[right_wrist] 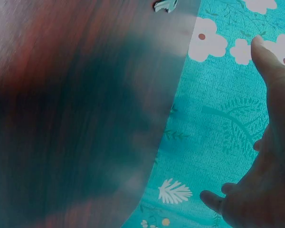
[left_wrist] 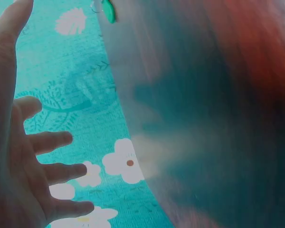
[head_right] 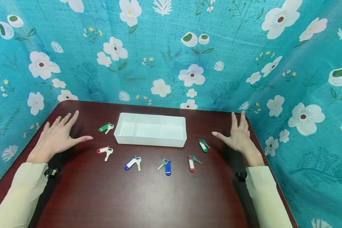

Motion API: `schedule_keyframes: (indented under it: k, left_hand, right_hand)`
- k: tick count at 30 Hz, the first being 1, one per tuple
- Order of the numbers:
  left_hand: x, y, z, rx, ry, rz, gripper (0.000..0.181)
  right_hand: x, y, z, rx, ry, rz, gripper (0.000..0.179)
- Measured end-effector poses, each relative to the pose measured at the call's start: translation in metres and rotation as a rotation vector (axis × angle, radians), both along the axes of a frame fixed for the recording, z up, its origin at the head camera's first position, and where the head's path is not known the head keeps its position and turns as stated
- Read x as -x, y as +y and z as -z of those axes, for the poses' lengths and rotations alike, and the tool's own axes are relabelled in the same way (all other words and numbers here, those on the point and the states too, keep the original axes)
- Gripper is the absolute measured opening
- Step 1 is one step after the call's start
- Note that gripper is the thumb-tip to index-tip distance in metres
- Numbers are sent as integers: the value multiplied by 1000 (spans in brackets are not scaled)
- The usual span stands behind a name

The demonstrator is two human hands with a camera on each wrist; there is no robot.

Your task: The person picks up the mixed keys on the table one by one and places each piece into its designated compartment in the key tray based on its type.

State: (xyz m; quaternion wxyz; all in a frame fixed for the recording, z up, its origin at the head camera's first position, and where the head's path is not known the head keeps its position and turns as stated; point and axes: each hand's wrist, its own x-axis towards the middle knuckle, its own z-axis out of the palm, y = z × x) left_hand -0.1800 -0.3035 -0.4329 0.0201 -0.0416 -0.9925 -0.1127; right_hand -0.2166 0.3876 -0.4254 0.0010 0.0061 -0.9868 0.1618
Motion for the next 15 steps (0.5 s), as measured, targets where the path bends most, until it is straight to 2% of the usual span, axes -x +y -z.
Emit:
schedule_keyframes:
  k: [5, 10, 15]
  left_hand:
    - [2, 8, -4, -31, 58, 20, 122]
    - [4, 13, -9, -97, 33, 21, 119]
    - [1, 15, -6, -141, 1, 21, 115]
  right_hand:
    - [0, -5, -3, 13, 20, -20, 130]
    - [1, -11, -4, 23, 38, -39, 128]
    - [-3, -18, -3, 38, 28, -59, 126]
